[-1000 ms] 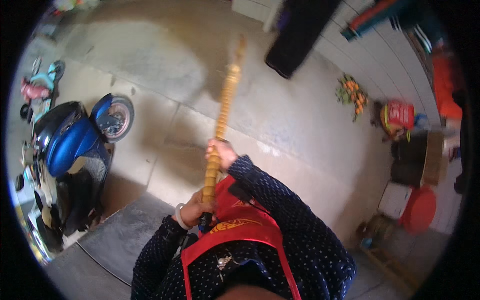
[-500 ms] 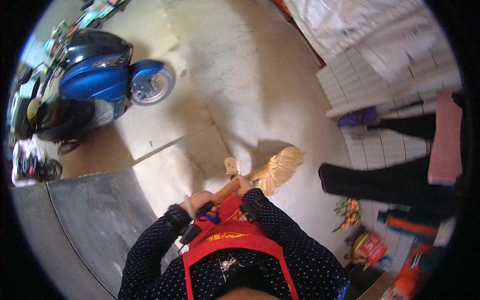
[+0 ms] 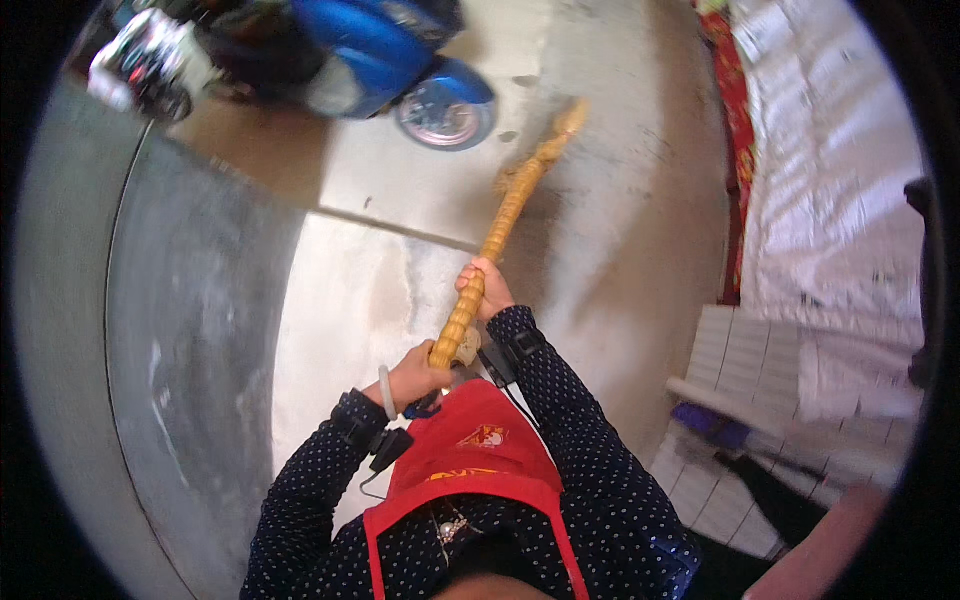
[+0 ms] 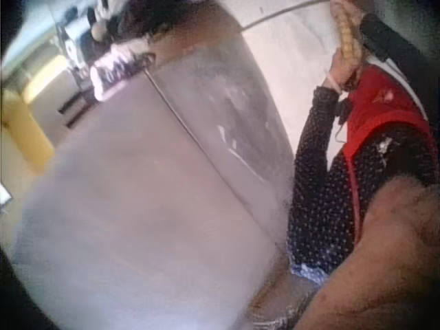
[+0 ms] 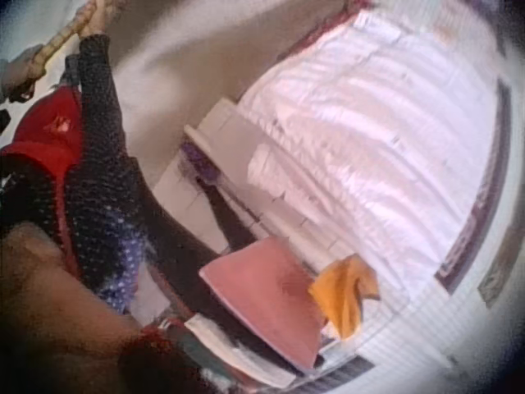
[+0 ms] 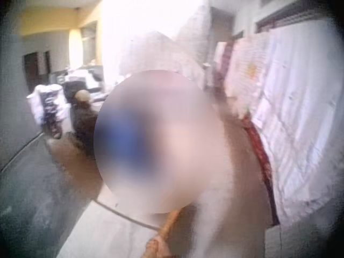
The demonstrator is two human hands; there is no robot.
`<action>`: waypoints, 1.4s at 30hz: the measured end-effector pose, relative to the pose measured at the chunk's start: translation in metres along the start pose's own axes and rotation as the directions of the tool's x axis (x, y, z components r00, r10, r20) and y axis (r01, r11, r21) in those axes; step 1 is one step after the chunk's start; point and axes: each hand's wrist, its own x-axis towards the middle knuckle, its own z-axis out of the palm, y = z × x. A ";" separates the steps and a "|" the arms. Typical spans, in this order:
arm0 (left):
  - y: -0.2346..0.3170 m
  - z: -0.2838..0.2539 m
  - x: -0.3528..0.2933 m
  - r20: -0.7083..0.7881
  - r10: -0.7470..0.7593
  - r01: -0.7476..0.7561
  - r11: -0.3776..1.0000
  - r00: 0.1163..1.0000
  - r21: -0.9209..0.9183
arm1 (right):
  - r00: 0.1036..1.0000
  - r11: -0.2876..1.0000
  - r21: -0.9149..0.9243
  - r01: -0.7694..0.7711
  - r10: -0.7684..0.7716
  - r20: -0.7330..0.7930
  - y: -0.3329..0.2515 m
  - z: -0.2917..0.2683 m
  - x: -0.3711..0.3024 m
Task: The person sweeps a concrete floor with a traditional straw broom, moving around scooters, a washing machine, and a table. They sweep debris toward the center of the room and continue sweeping different areas.
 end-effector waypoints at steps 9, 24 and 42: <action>-0.170 0.045 -0.224 -0.197 -0.075 -0.034 0.867 0.978 -0.498 | 0.781 0.773 -0.114 -0.624 0.613 -0.119 0.214 0.008 -0.136; -0.268 0.167 -0.256 -0.531 -0.364 -0.525 0.123 0.766 -0.842 | 0.077 -0.134 -0.440 -0.888 0.900 -0.429 0.424 -0.092 -0.245; -0.091 0.155 -0.048 -0.068 0.163 -0.141 0.492 0.984 -0.859 | 0.732 0.577 -0.452 -0.680 0.502 -0.461 -0.006 -0.032 -0.081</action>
